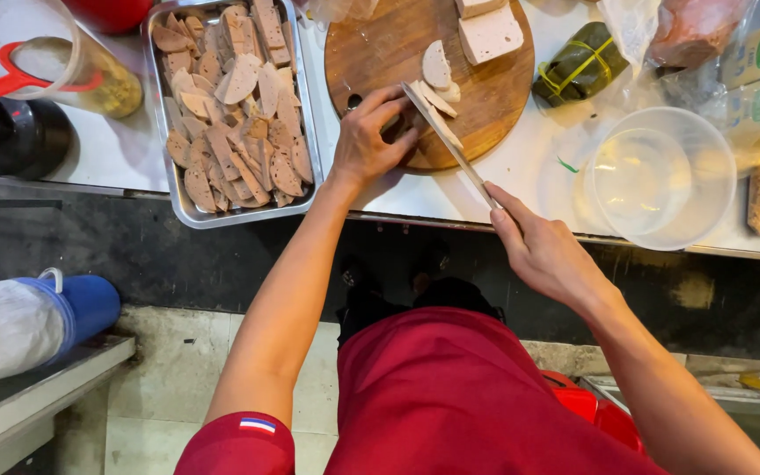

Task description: Slicing various types of Vietnamese sausage and processed meats on a wooden cutting board using a knife.

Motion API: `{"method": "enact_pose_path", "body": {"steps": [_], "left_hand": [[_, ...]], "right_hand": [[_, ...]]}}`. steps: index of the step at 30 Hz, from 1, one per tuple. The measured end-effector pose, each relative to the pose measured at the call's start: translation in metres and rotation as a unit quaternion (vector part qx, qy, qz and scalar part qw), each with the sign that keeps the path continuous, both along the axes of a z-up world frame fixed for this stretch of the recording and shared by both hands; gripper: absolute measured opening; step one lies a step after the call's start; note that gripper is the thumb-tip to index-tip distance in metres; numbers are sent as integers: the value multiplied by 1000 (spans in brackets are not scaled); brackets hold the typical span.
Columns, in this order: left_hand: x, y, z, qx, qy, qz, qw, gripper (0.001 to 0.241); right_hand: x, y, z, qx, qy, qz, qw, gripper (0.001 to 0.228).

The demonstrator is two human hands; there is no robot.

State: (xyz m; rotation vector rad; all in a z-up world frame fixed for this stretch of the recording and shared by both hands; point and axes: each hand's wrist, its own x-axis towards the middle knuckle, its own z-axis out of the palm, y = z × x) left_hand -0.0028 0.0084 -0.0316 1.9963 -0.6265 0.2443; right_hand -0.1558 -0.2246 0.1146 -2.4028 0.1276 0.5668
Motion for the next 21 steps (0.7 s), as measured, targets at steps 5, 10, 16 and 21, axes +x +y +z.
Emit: {"method": "enact_pose_path", "body": {"steps": [5, 10, 16, 21], "left_hand": [[1, 0, -2, -1, 3, 2, 1000, 43], [4, 1, -3, 12, 19, 2, 1000, 42], [-5, -1, -1, 20, -19, 27, 999, 41], [-5, -1, -4, 19, 8, 45, 999, 41]], "right_hand": [[9, -2, -5, -21, 24, 11, 999, 51], [56, 5, -37, -12, 20, 20, 1000, 51], [36, 14, -5, -21, 35, -9, 999, 52], [6, 2, -2, -9, 19, 3, 1000, 52]]}}
